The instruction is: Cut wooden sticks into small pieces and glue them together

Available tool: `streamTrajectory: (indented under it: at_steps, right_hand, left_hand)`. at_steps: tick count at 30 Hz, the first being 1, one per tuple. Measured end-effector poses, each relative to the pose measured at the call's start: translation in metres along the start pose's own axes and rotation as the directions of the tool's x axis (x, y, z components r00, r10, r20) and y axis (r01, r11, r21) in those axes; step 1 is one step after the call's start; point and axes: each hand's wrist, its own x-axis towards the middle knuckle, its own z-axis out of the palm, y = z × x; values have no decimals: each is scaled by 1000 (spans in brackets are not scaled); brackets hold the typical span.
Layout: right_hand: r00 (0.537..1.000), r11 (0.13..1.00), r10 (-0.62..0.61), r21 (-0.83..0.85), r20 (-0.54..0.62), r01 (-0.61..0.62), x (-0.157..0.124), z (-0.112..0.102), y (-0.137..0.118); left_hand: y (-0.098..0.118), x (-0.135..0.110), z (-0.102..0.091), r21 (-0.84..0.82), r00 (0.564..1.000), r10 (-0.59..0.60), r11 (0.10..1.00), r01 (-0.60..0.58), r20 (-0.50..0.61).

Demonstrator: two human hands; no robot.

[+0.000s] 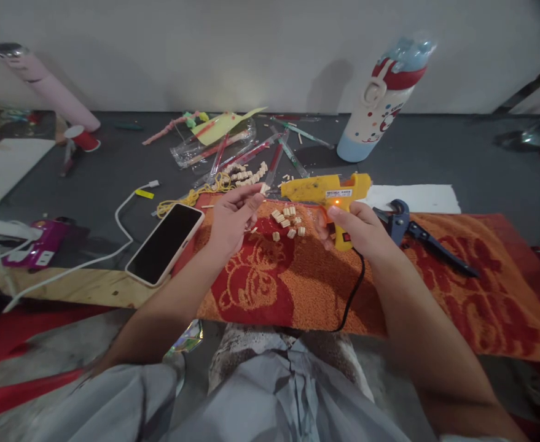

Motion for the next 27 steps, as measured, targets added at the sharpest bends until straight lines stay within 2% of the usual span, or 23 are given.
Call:
streamTrajectory:
  at_steps: [7,13,27]
  right_hand:
    - [1000,1000,-17,16,6,17,0,0,-2]
    - [999,1000,1,13,-53,0,-2,1,-4]
    - [1000,1000,-10,15,-26,11,-2,0,-2]
  left_hand:
    - [0,0,0,27,1000,2,1000,-1,-4]
    - [0,0,0,52,1000,-5,999,5,-7]
    - [3,-1,3,31,999,-32,999,32,2]
